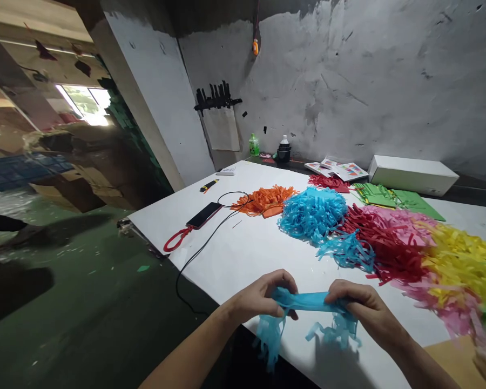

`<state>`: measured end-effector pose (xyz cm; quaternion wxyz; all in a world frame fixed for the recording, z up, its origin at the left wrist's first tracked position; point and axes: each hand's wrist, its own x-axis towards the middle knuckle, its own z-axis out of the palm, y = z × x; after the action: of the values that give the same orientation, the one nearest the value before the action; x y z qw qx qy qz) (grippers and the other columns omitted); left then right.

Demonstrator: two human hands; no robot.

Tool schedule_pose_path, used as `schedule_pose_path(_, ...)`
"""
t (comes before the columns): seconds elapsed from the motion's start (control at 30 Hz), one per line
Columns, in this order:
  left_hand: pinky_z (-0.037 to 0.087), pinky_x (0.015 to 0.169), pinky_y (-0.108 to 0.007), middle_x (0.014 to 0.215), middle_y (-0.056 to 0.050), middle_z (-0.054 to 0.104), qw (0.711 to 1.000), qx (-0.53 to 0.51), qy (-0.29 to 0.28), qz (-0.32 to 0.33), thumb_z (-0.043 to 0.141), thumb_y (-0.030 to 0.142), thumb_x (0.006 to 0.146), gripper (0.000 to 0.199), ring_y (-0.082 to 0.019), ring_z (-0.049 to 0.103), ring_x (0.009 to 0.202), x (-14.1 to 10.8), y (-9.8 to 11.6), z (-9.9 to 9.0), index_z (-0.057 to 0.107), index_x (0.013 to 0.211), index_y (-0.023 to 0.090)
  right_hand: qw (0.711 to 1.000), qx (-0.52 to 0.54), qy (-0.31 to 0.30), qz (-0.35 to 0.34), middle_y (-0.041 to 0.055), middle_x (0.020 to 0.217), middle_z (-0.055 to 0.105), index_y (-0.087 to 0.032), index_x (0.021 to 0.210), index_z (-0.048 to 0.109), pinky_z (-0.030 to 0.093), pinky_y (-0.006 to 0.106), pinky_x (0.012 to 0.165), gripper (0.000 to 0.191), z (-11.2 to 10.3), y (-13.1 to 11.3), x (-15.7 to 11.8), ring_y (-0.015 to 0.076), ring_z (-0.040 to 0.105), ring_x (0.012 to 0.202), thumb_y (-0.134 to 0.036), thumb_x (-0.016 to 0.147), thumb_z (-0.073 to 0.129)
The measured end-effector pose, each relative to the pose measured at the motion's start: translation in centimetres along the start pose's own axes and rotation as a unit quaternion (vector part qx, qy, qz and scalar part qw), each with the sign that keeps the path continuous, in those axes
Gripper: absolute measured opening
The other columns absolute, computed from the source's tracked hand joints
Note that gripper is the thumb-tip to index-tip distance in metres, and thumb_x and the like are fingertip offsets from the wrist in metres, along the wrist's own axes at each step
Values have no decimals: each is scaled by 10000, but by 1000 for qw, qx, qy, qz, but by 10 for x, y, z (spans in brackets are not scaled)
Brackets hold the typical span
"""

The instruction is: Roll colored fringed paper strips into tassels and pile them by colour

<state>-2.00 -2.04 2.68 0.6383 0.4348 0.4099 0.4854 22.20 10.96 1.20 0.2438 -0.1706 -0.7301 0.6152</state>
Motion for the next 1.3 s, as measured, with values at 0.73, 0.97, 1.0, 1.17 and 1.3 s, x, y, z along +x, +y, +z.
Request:
schedule_pose_path(0.73, 406, 558, -219, 616, 25, 590, 961, 272, 40, -40, 671, 214, 697, 92, -116, 538, 576, 13, 1, 14, 671, 754, 141, 951, -286, -41, -108, 82, 1384, 565, -296, 1308, 575, 364, 446, 1117, 389, -12, -28, -3, 295, 413, 1369, -355, 927, 631)
schedule_pose_path(0.97, 349, 603, -205, 646, 44, 559, 904, 424, 31, 50, 608, 111, 740, 117, -103, 483, 643, 11, 34, 31, 703, 789, 158, 970, -191, -146, 39, 15, 712, 663, -178, 813, 632, 463, 268, 635, 233, 12, -32, 17, 161, 588, 668, -364, 932, 557)
schedule_pose_path(1.0, 349, 596, -205, 651, 41, 556, 909, 413, 36, 47, 602, 122, 749, 118, -105, 480, 642, 10, 35, 30, 705, 796, 154, 974, -159, -147, 63, 10, 690, 653, -172, 801, 616, 442, 248, 581, 252, 12, -32, 15, 143, 567, 613, -377, 932, 550)
schedule_pose_path(1.17, 363, 571, -211, 682, 21, 569, 936, 351, 34, 3, 623, 194, 759, 160, -113, 479, 626, 5, 25, 18, 717, 872, 131, 973, -108, -123, 163, -8, 645, 629, -171, 782, 582, 322, 197, 425, 256, -3, -38, -5, 84, 438, 457, -405, 887, 575)
schedule_pose_path(1.3, 431, 673, -233, 836, -13, 649, 932, 363, -8, 13, 740, 308, 752, 269, -158, 558, 759, 3, 20, 13, 727, 975, 157, 961, -179, -115, 177, -4, 605, 620, -196, 724, 571, 363, 229, 501, 224, -17, -49, -26, 135, 509, 543, -361, 876, 562)
